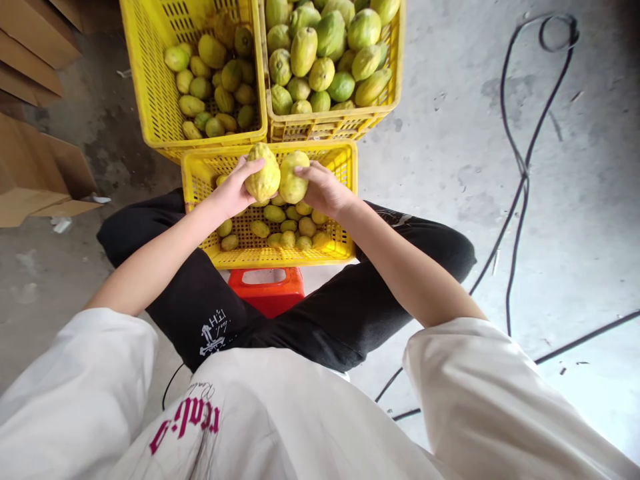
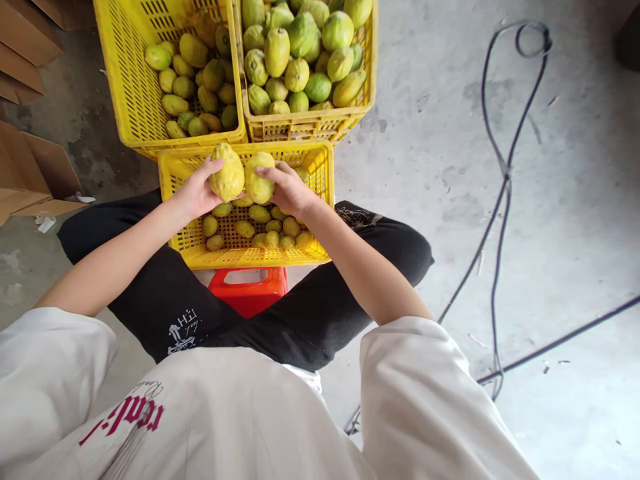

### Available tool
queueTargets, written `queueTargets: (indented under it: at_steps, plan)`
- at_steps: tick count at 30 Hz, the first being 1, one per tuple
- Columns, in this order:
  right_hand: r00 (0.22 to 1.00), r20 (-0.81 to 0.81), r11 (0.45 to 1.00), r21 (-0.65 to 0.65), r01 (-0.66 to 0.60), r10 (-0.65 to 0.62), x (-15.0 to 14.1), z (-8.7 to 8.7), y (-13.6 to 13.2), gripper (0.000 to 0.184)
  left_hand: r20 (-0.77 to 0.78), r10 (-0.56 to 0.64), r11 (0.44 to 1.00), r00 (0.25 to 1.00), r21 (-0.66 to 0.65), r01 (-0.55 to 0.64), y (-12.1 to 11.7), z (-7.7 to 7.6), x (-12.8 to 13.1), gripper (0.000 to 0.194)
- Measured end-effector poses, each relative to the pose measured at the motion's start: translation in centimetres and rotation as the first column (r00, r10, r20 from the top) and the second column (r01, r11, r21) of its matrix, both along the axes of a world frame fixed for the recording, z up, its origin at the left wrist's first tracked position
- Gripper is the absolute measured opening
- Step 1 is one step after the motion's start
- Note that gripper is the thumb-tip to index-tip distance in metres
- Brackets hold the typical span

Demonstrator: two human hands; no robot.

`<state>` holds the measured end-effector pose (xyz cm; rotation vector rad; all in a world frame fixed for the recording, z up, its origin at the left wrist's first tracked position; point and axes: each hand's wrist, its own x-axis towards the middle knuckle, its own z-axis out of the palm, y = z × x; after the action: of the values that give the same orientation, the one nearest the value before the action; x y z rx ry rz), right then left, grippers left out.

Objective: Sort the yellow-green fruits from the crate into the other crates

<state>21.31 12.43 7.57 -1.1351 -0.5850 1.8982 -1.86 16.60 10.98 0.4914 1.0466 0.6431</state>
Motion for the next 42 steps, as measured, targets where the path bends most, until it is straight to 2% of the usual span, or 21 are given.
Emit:
queueTargets:
  at_steps: [3,7,12,18,23,26,31,33,35,38,42]
  plan:
    - [1.0,0.001,0.999,0.045,0.022,-0.022,-0.8,-0.5,-0.4,0.081,0.027,-0.029,0.999,0.999,-0.022,0.03,-0.3,0.2,0.3,0.059]
    - [0.999,-0.002,0.999,0.016,0.033,-0.033,-1.5,-1.2,-0.2,0.074,0.052,-0.098,0.993,0.994,-0.063,0.101,-0.7,0.5,0.8,0.062]
    - [0.998,0.021,0.997,-0.04,0.063,-0.062,-1.1,-1.5,0.2,0.07,0.063,-0.07,0.992,0.996,-0.103,0.077,-0.1,1.0,0.7,0.067]
    - [0.996,0.006,0.99,-0.114,0.084,-0.083,-1.0,-0.5,0.5,0.052,0.026,-0.044,0.99,0.999,-0.134,0.047,0.2,0.3,0.0,0.062]
    - [0.999,-0.03,0.996,-0.088,0.034,-0.036,-1.4,1.1,0.1,0.047,0.004,-0.027,0.992,1.0,-0.127,0.028,0.2,0.0,-0.4,0.069]
    - [0.999,-0.039,0.998,-0.066,0.006,-0.008,-1.3,1.3,-0.1,0.05,0.01,-0.072,0.985,0.997,-0.157,0.073,0.1,0.2,-0.3,0.07]
    - [0.998,0.005,0.997,-0.055,0.059,-0.059,-0.7,0.2,-0.3,0.074,0.048,-0.105,0.982,0.993,-0.15,0.111,0.0,0.5,0.1,0.058]
    - [0.998,0.017,0.996,-0.065,0.064,-0.063,-0.7,0.0,-0.4,0.079,0.089,-0.138,0.976,0.986,-0.155,0.151,0.0,0.6,0.2,0.059]
    - [0.999,0.016,0.997,-0.065,0.045,-0.044,-0.8,0.4,-0.5,0.08,0.115,-0.142,0.976,0.983,-0.149,0.158,0.0,0.6,0.2,0.06]
    - [1.0,0.012,0.998,-0.057,0.007,-0.007,-1.0,1.1,-0.4,0.078,0.097,-0.082,0.987,0.992,-0.129,0.094,-0.1,0.4,0.2,0.058]
    - [1.0,-0.007,0.996,-0.09,-0.005,0.005,-0.9,1.2,0.0,0.064,0.091,-0.043,0.99,0.995,-0.128,0.055,-0.2,0.1,0.0,0.056]
